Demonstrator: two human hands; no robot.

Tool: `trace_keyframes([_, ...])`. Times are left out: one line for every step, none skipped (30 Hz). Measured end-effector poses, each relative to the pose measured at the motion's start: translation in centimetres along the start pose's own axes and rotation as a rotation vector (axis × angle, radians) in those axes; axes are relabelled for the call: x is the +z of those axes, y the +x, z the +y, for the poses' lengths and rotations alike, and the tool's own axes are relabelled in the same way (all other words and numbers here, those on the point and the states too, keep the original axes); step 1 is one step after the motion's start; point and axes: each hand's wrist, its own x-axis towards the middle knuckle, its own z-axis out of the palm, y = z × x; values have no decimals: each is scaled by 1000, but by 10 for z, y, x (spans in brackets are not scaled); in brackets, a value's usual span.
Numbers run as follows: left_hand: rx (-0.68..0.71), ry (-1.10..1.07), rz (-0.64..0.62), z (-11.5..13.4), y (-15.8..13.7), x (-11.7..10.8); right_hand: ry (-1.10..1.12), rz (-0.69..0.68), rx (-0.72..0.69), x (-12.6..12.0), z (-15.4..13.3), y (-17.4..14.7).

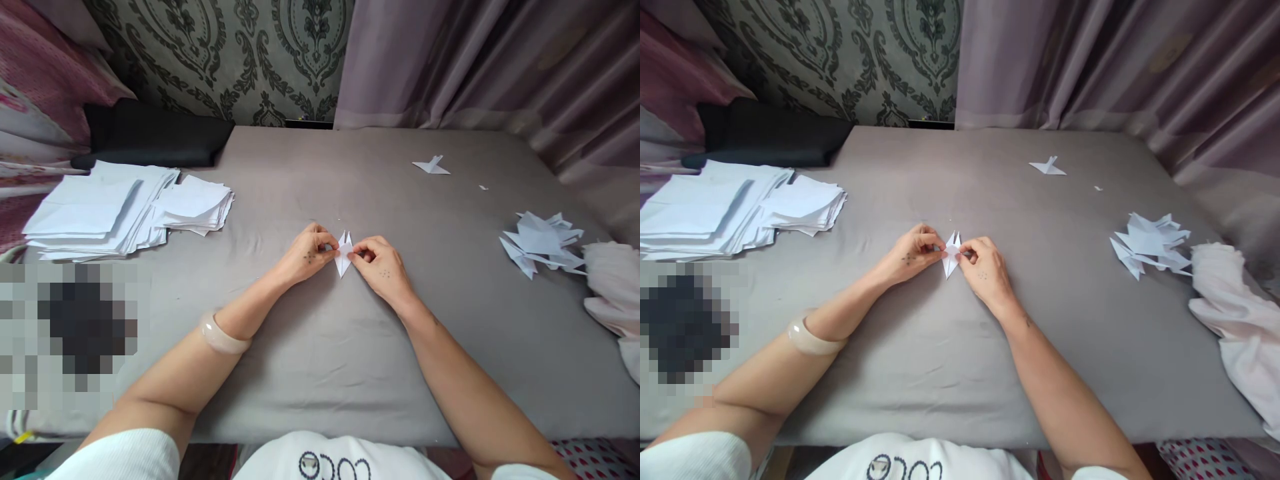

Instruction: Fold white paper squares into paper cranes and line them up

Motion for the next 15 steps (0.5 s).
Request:
trace_keyframes([15, 5, -5, 0, -1, -1, -2, -12, -15, -1, 0, -1])
trace_keyframes([30, 16, -13, 2, -2, -2, -9, -27, -37, -2, 0, -2])
trace_keyframes([43, 31, -21, 3, -3, -3, -19, -43, -63, -2, 0, -3])
trace_keyframes([53, 48, -33, 5, -3, -4, -30, -59, -90, -3, 0, -4])
trace_keyframes([60, 62, -46, 7, -4, -6, -43, -70, -113, -4, 0, -6])
trace_keyframes([67, 71, -58, 8, -5, -7, -57, -78, -131, -5, -1, -7])
trace_keyframes([73, 74, -69, 9, -5, -9, -71, -85, -145, -6, -2, -9])
trace_keyframes([78, 75, -77, 10, -6, -10, -86, -93, -156, -7, -3, -10])
trace_keyframes([78, 75, -83, 11, -6, -10, -103, -101, -164, -8, -4, -12])
trace_keyframes([76, 76, -86, 11, -6, -11, -120, -110, -170, -9, -5, -13])
trace_keyframes([71, 78, -87, 11, -6, -11, -136, -117, -175, -9, -6, -14])
trace_keyframes([63, 81, -88, 10, -6, -11, -150, -121, -178, -10, -6, -15])
trace_keyframes([56, 85, -87, 10, -5, -11, -161, -122, -178, -10, -7, -15])
trace_keyframes([53, 89, -86, 9, -5, -11, -167, -120, -177, -10, -8, -16])
trace_keyframes([56, 94, -86, 9, -4, -11, -168, -118, -174, -9, -8, -16])
